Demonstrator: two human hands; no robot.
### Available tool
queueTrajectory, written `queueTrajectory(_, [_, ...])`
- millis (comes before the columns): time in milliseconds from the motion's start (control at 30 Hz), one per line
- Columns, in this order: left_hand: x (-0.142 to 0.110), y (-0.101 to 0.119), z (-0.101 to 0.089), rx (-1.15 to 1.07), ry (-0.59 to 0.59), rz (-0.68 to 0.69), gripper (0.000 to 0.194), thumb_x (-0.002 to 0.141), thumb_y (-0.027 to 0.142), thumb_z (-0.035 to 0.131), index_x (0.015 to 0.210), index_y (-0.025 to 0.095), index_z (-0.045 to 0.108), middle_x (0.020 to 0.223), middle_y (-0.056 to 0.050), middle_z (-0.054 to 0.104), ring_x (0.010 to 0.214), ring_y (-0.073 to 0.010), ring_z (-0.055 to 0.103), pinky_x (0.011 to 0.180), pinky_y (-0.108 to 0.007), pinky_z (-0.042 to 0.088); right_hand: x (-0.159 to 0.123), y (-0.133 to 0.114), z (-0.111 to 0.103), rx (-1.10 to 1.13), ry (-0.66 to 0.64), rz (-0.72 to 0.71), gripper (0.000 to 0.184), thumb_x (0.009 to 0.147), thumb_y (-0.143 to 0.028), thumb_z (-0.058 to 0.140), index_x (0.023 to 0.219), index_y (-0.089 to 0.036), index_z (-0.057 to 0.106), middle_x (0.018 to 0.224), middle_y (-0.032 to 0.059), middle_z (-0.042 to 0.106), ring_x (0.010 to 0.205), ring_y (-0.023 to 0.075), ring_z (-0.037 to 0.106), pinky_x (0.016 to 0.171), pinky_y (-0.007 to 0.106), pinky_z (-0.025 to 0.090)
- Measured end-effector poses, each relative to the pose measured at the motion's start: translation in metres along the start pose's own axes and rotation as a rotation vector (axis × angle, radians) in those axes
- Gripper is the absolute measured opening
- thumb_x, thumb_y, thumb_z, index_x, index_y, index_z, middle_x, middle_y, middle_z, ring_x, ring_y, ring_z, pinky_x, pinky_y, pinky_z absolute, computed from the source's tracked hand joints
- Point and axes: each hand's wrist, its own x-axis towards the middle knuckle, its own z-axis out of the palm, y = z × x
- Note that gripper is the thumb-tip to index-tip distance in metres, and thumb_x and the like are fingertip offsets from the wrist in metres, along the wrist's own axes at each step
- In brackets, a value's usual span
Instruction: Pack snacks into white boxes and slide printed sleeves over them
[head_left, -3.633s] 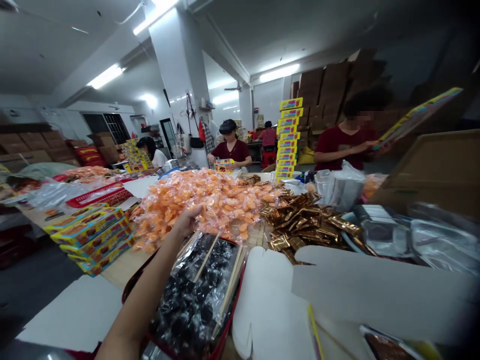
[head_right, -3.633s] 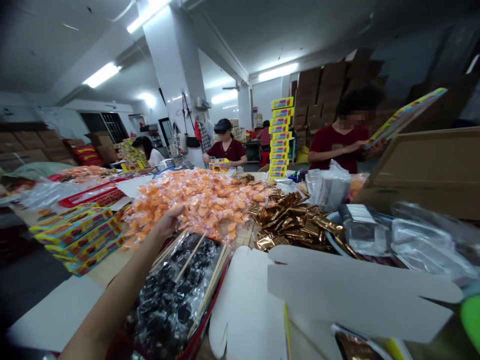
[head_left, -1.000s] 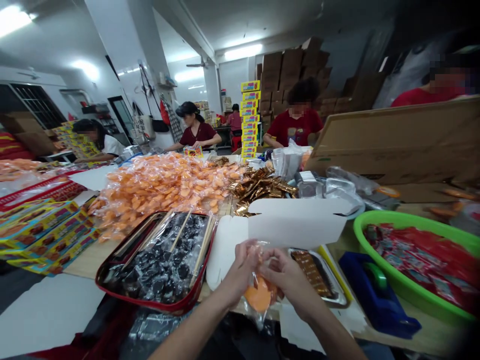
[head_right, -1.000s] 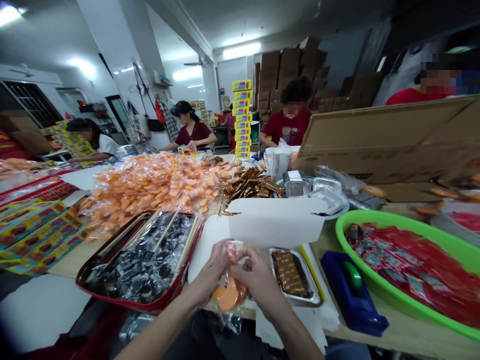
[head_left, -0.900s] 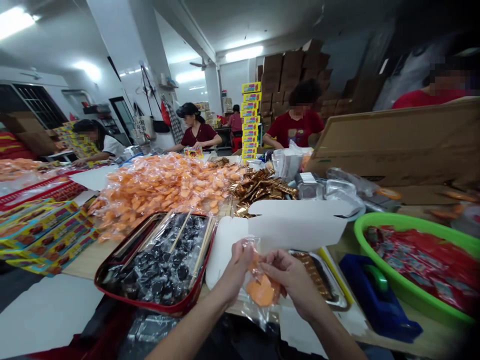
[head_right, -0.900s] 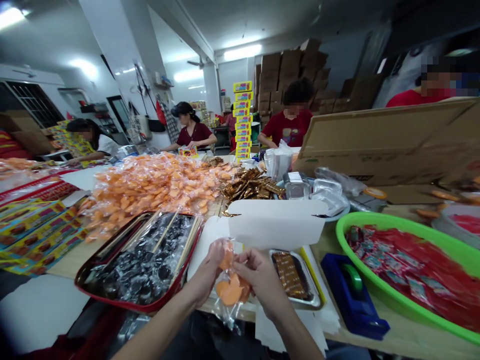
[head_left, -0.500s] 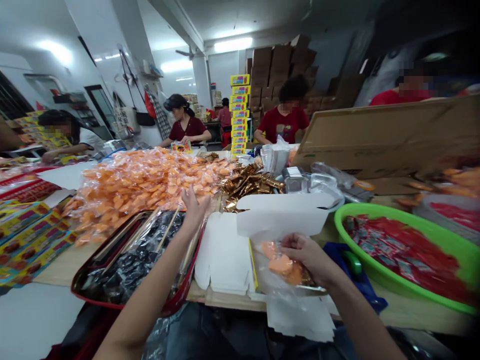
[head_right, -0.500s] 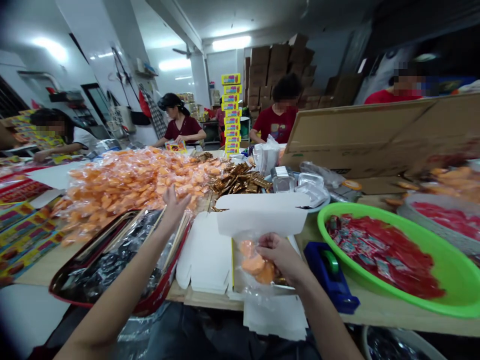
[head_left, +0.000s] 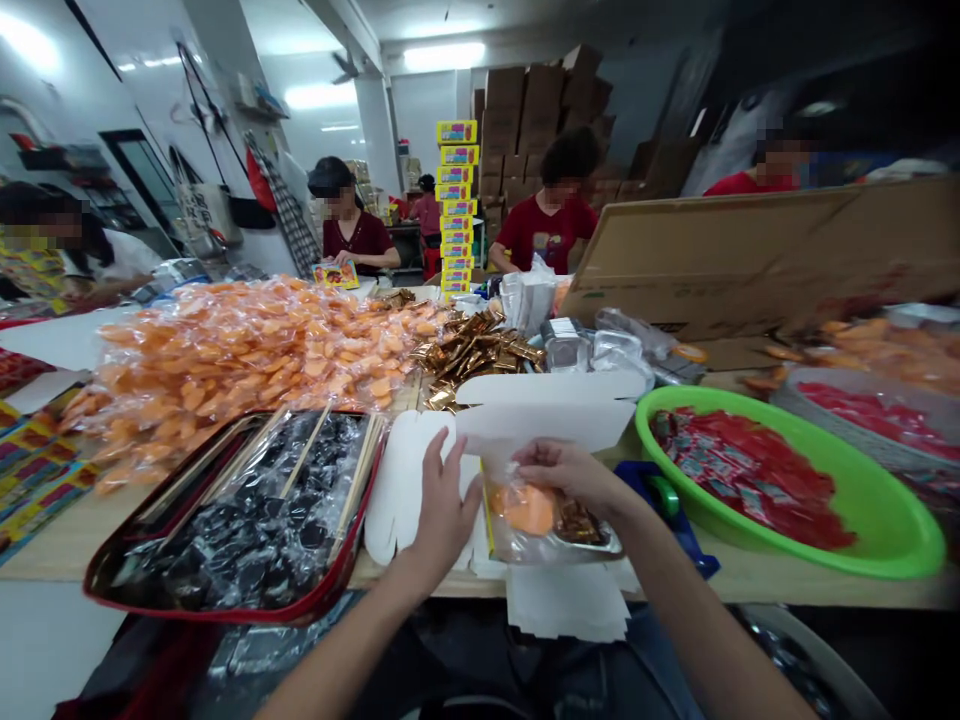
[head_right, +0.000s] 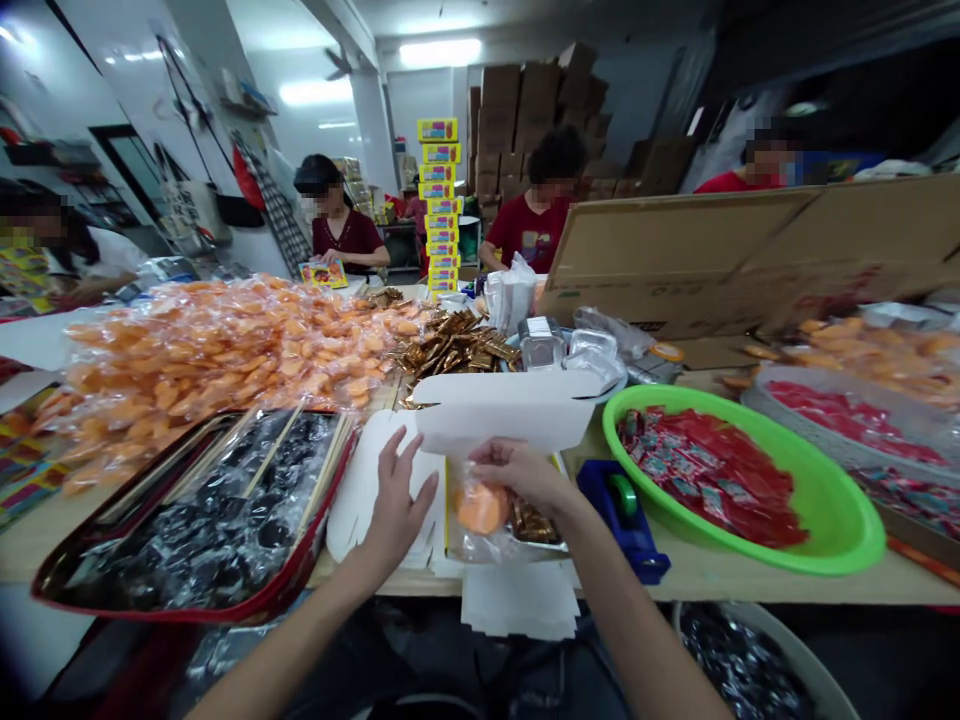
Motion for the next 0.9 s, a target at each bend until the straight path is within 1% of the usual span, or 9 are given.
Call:
queueTrajectory(133, [0.0,-0.003,-0.001,0.066,0.004,0.071,0.047,0.085,0.031,0.054,0.13,0.023,0.045,0.146,-0.011,0.026,0.138,-0.0248,0.017,0.113,-0.044,0.009,0.025,0.017,0.016,-0.375,0.131,-0.161,0.014,0.071,-0.028,0.063,0.079,-0.017,0.061,0.082,0.005,0.062,0.082,0.021,0.055,0.075,0.034,0.045])
queueTrajectory(233, [-0.011,0.002,0.005,-0.001,-0.3,0.168,0.04,0.085,0.028,0.053,0.124,0.026,0.054,0.14,-0.009,0.042,0.137,-0.0254,0.023,0.113,-0.045,0.0,0.02,0.028,0.019,-0.484,0.288,-0.338,0.012,0.077,-0.027,0.058,0.085,-0.019,0.062,0.099,0.0085,0.06,0.102,0.0251,0.048,0.091,0.04,0.037])
queueTrajectory(367, [-0.023,0.002,0.021,-0.085,-0.6,0.139,0.037,0.081,0.028,0.06,0.117,0.029,0.059,0.135,-0.007,0.049,0.137,-0.0295,0.022,0.11,-0.051,-0.011,-0.009,0.033,-0.001,-0.531,0.674,-0.476,0.019,0.086,-0.03,0.046,0.098,-0.02,0.058,0.098,0.0079,0.057,0.093,0.0216,0.051,0.087,0.037,0.04])
queueTrajectory(433, [-0.019,-0.003,0.025,-0.058,-0.567,0.098,0.03,0.08,0.029,0.06,0.11,0.03,0.063,0.13,-0.007,0.053,0.135,-0.0293,0.028,0.112,-0.05,-0.004,-0.022,0.033,-0.023,-0.456,0.951,-0.422,0.029,0.085,-0.036,0.049,0.108,-0.018,0.052,0.104,0.0087,0.051,0.083,0.0187,0.051,0.078,0.034,0.044])
queueTrajectory(533, [0.01,-0.015,0.019,-0.025,-0.14,0.007,0.034,0.081,0.034,0.06,0.113,0.026,0.058,0.13,-0.009,0.049,0.13,-0.0262,0.034,0.112,-0.045,0.015,-0.028,0.034,-0.065,-0.454,1.181,-0.317,0.056,0.078,-0.045,0.056,0.122,-0.014,0.042,0.114,0.0133,0.043,0.081,0.0185,0.049,0.073,0.033,0.044])
queueTrajectory(600, [0.042,-0.022,0.013,-0.013,0.17,-0.046,0.053,0.075,0.038,0.065,0.123,0.023,0.048,0.137,-0.011,0.038,0.132,-0.0252,0.027,0.111,-0.042,0.019,-0.024,0.035,-0.092,-0.52,1.135,-0.238,0.07,0.072,-0.05,0.059,0.126,-0.011,0.038,0.11,0.0145,0.048,0.084,0.0215,0.05,0.072,0.034,0.043])
queueTrajectory(633, [0.058,-0.026,0.012,-0.014,0.238,-0.057,0.06,0.072,0.038,0.068,0.125,0.022,0.045,0.139,-0.011,0.034,0.134,-0.025,0.024,0.111,-0.04,0.019,-0.021,0.037,-0.102,-0.548,1.063,-0.188,0.07,0.07,-0.052,0.059,0.124,-0.011,0.04,0.104,0.0129,0.052,0.082,0.0222,0.051,0.071,0.034,0.043])
queueTrajectory(767, [0.093,-0.03,0.018,-0.188,0.06,-0.103,0.036,0.072,0.038,0.068,0.102,0.019,0.059,0.126,-0.01,0.05,0.123,-0.0254,0.04,0.107,-0.039,0.025,-0.013,0.039,-0.115,-0.632,0.801,-0.059,0.041,0.072,-0.056,0.051,0.085,-0.018,0.057,0.066,0.0028,0.056,0.061,0.0201,0.051,0.061,0.032,0.039])
queueTrajectory(900, [0.067,-0.018,0.037,-0.499,-0.046,-0.246,0.03,0.078,0.039,0.062,0.1,0.019,0.059,0.116,-0.007,0.058,0.112,-0.0239,0.051,0.098,-0.037,0.036,-0.021,0.039,-0.096,-0.704,0.725,-0.108,0.033,0.079,-0.05,0.043,0.087,-0.021,0.058,0.065,0.0036,0.058,0.063,0.0227,0.056,0.063,0.033,0.039])
